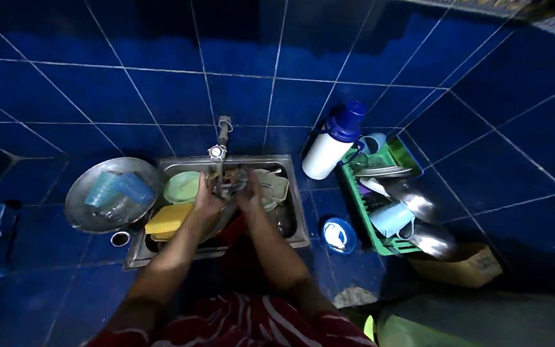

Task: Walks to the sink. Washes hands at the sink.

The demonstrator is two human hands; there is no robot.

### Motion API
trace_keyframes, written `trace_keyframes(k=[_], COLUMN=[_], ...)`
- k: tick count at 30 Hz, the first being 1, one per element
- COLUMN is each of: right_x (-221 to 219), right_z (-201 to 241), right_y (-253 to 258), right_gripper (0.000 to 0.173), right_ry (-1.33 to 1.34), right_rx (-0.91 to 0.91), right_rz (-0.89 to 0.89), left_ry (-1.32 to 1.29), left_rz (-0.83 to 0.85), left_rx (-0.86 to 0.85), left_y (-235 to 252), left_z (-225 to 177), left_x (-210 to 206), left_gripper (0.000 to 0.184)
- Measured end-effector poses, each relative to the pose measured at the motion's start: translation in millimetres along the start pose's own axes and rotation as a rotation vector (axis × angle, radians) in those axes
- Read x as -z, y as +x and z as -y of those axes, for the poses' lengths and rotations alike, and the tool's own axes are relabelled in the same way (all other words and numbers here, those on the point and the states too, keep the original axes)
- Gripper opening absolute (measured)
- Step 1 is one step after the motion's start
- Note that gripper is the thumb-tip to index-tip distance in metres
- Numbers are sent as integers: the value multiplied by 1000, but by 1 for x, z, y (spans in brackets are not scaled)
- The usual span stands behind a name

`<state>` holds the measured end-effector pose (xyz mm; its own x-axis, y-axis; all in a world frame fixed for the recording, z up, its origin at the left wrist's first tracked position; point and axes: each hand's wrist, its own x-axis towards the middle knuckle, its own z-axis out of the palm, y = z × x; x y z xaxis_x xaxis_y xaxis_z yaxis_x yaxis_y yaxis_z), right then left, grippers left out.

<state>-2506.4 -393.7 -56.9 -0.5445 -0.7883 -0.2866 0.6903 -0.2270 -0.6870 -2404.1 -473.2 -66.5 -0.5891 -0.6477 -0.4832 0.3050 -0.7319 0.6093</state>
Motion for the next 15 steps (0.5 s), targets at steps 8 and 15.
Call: trace_keyframes(k=[8,15], right_x=[-25,-39], right_z=[-22,-40], right_y=[34,10], right_gripper=[39,39], right_ry=[-1006,-990], right_rx=[-89,122], right_rz=[122,116], left_ry=[258,401], left_rz=[177,37], left_rx=[-83,-203], left_y=[-8,9], left_z=[10,-10], left_x=[-4,5], left_gripper=[82,76])
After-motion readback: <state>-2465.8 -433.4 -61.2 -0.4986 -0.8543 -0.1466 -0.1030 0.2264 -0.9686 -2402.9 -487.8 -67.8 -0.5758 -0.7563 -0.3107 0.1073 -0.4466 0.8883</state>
